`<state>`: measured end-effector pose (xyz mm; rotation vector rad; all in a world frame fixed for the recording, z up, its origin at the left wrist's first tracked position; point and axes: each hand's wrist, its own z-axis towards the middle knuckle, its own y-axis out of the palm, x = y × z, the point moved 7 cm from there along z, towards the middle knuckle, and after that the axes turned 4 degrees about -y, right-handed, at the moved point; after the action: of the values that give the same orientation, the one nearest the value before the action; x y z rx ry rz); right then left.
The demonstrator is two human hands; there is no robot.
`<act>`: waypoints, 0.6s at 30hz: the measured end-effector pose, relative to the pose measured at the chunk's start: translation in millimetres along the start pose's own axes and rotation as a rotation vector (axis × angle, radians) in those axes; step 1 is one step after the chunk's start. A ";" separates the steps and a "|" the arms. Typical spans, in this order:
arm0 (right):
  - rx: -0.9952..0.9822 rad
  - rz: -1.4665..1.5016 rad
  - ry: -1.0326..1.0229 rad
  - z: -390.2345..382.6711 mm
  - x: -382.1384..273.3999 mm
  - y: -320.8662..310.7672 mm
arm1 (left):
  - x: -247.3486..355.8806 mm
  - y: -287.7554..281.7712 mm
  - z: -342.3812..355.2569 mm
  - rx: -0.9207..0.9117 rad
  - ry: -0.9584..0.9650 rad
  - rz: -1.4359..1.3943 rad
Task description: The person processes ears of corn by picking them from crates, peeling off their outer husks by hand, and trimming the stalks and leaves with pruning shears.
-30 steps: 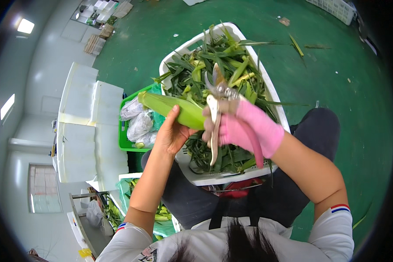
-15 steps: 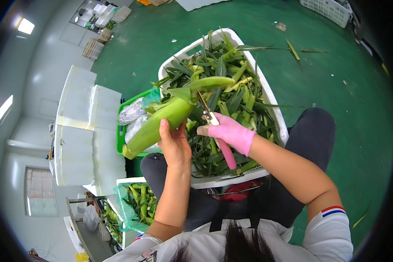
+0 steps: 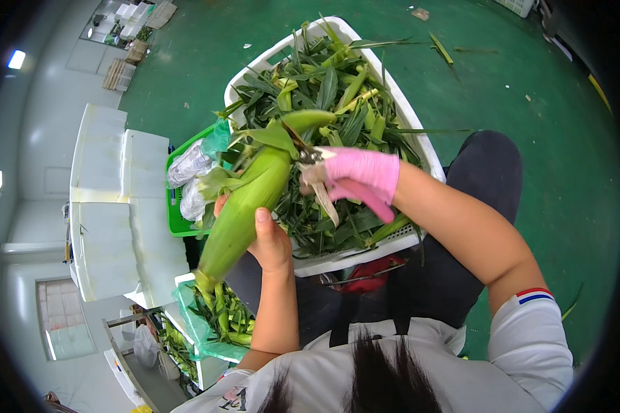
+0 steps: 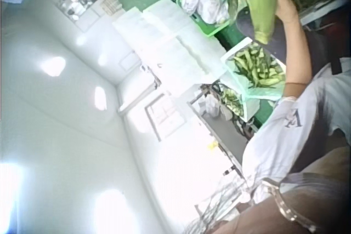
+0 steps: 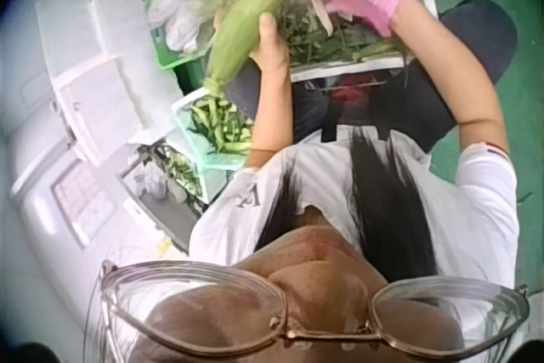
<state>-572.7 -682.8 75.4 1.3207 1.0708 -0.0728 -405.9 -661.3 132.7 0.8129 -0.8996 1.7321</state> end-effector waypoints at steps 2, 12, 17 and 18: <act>0.107 -0.082 0.052 -14.1 11.3 2.8 | -26.1 4.3 -4.1 0.014 -0.278 -0.413; 0.228 -0.226 -0.005 6.4 55.8 -28.9 | -46.9 19.9 -21.6 0.169 -0.549 -0.624; 0.248 -0.398 -0.152 10.1 34.5 -21.9 | -60.2 20.1 -2.2 0.265 -0.729 -0.820; 0.154 -0.308 -0.100 8.6 33.9 -14.0 | -73.0 16.4 -3.3 0.253 -0.862 -0.999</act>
<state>-557.3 -676.8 41.6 1.2644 1.1934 -0.4551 -400.5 -695.5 66.3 1.8548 -0.5920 0.5749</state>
